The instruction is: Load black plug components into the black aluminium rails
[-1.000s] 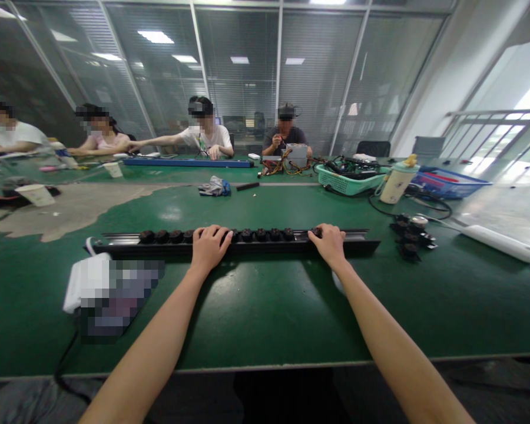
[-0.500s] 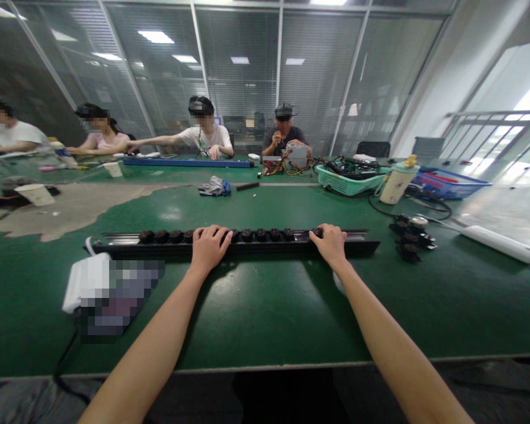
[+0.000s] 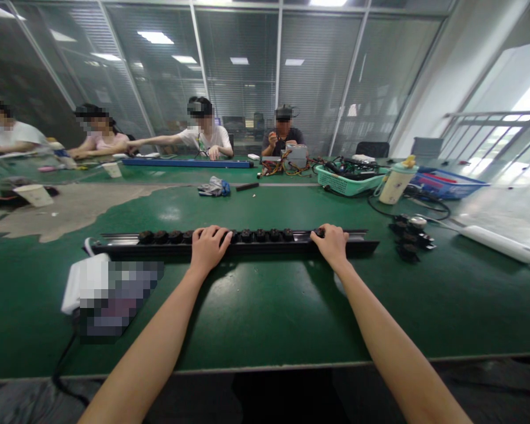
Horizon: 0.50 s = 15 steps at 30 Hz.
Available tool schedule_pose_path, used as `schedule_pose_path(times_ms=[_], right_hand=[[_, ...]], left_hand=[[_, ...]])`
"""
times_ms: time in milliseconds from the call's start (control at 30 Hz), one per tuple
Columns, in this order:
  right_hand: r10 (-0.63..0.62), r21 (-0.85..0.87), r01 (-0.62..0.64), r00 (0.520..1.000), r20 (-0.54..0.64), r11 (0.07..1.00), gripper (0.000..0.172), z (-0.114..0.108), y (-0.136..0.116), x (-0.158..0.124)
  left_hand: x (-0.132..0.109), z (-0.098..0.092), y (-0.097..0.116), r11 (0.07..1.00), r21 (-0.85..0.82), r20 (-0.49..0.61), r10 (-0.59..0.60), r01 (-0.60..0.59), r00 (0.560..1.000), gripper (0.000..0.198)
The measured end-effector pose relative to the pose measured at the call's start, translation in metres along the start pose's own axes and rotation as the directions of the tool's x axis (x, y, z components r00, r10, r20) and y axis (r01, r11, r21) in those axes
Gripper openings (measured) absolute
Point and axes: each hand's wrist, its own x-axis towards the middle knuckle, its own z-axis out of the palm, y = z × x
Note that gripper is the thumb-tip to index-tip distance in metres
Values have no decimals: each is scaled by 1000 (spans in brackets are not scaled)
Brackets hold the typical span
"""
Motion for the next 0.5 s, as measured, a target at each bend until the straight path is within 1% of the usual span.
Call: schedule_pose_path(times_ms=[500], right_hand=[[48, -3, -48, 999, 16, 999, 32, -5, 2, 2]], left_hand=[[0, 0, 0, 1000, 16, -11, 11, -11, 1000, 45]])
